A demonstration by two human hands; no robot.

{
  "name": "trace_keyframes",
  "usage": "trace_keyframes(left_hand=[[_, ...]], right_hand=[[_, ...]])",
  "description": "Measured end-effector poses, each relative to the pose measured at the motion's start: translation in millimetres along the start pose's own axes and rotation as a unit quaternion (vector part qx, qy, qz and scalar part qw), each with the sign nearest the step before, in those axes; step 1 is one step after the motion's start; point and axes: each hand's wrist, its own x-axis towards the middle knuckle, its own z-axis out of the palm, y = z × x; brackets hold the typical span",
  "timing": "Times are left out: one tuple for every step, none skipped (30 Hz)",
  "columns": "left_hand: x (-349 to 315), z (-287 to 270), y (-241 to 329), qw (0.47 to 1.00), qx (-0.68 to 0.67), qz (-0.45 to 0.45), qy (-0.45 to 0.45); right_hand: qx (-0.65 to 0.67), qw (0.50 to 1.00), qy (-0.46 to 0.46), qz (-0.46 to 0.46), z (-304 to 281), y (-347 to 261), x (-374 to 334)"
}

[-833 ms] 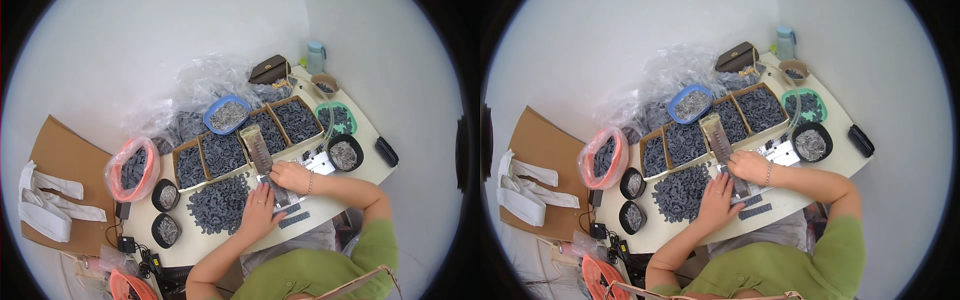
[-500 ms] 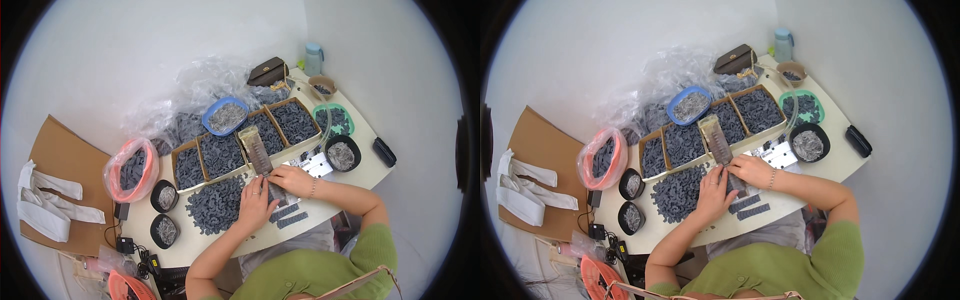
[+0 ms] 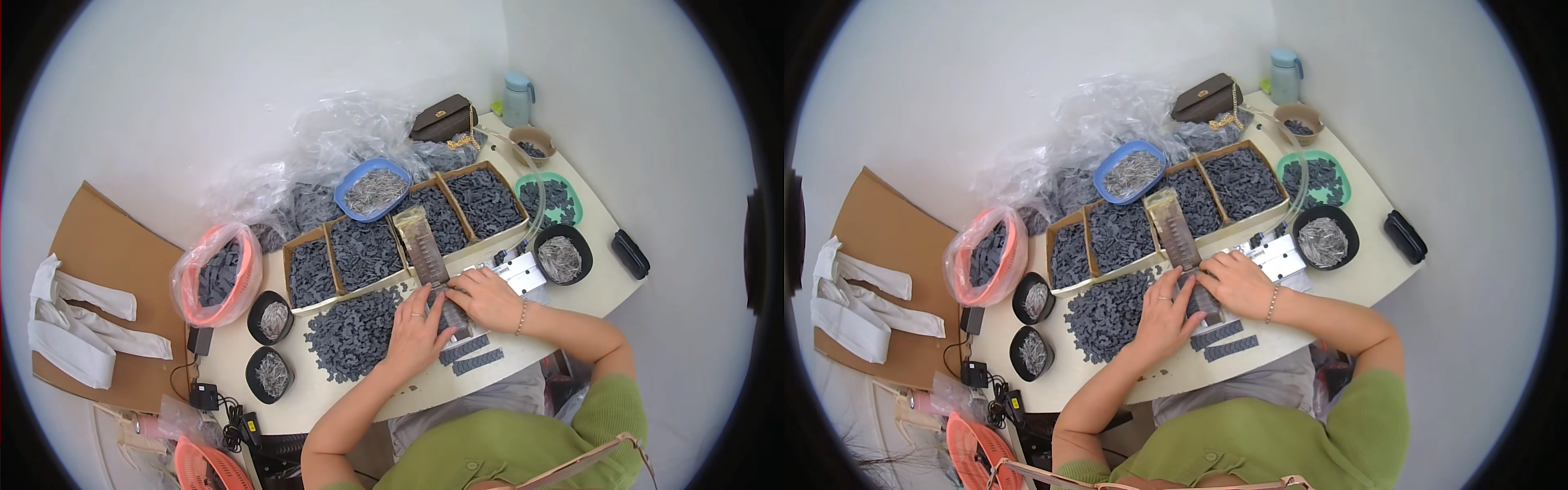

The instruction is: The person picks up small grey components and metal pieces from various containers and fits them together using a small desktop press tool.

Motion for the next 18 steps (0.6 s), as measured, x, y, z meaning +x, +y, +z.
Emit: trace_keyframes(left_hand=[[-0.2, 0.3, -0.2, 1.000, 0.000, 0.008, -0.001], [-0.7, 0.9, -0.4, 1.000, 0.006, 0.011, 0.001], [-1.4, 1.6, -0.3, 1.000, 0.012, 0.015, 0.003], [-2.2, 2.2, 0.2, 1.000, 0.018, 0.019, 0.005], [-3.4, 3.1, 1.7, 1.000, 0.012, 0.019, 0.005], [-4.7, 3.7, 4.0, 1.000, 0.006, 0.019, 0.005], [-6.2, 4.3, 6.6, 1.000, 0.000, 0.018, 0.004], [-7.8, 4.3, 9.3, 1.000, -0.004, 0.016, 0.001], [-9.6, 4.2, 12.3, 1.000, -0.008, 0.015, -0.002], [-11.0, 4.1, 14.2, 1.000, -0.011, 0.013, -0.005], [-12.0, 3.9, 14.9, 1.000, -0.014, 0.006, -0.002], [-12.8, 3.6, 15.4, 1.000, -0.017, 0.000, 0.002], [-13.3, 3.5, 15.7, 1.000, -0.019, -0.007, 0.005], [-13.1, 4.3, 15.1, 1.000, -0.013, -0.004, 0.010], [-12.2, 5.8, 13.7, 1.000, -0.008, -0.001, 0.014], [-12.0, 6.5, 13.0, 1.000, -0.002, 0.001, 0.019], [-12.8, 6.1, 13.1, 1.000, 0.009, 0.005, 0.013], [-14.2, 5.5, 13.1, 1.000, 0.020, 0.008, 0.007]], right_hand=[[-0.010, 1.000, -0.001, -0.004, 0.3, -0.2, 0.2], [-0.020, 1.000, -0.001, -0.009, 0.9, -0.5, 0.9], [-0.030, 0.999, -0.002, -0.013, 1.4, -0.9, 1.4], [-0.036, 0.999, -0.014, -0.009, 2.0, -1.6, 1.4], [-0.042, 0.999, -0.027, -0.004, 2.9, -2.8, 0.8], [-0.048, 0.998, -0.039, 0.000, 3.6, -4.1, 0.4], [-0.061, 0.997, -0.047, -0.002, 2.4, -6.1, 0.8], [-0.075, 0.996, -0.054, -0.005, -0.2, -8.7, 2.2], [-0.089, 0.994, -0.061, -0.007, -1.5, -10.9, 3.3], [-0.090, 0.994, -0.060, -0.005, -0.8, -12.5, 4.0], [-0.091, 0.994, -0.058, -0.003, 0.2, -14.3, 4.1], [-0.092, 0.994, -0.056, 0.000, 0.6, -15.5, 3.7], [-0.091, 0.994, -0.063, 0.004, 0.3, -16.2, 2.8], [-0.090, 0.994, -0.069, 0.006, 0.1, -16.9, 2.2], [-0.089, 0.993, -0.075, 0.009, -0.3, -17.7, 1.4], [-0.086, 0.993, -0.076, 0.007, -1.3, -19.0, -0.2], [-0.084, 0.994, -0.076, 0.005, -3.2, -20.5, -2.4], [-0.082, 0.994, -0.077, 0.002, -5.3, -21.8, -4.4]])
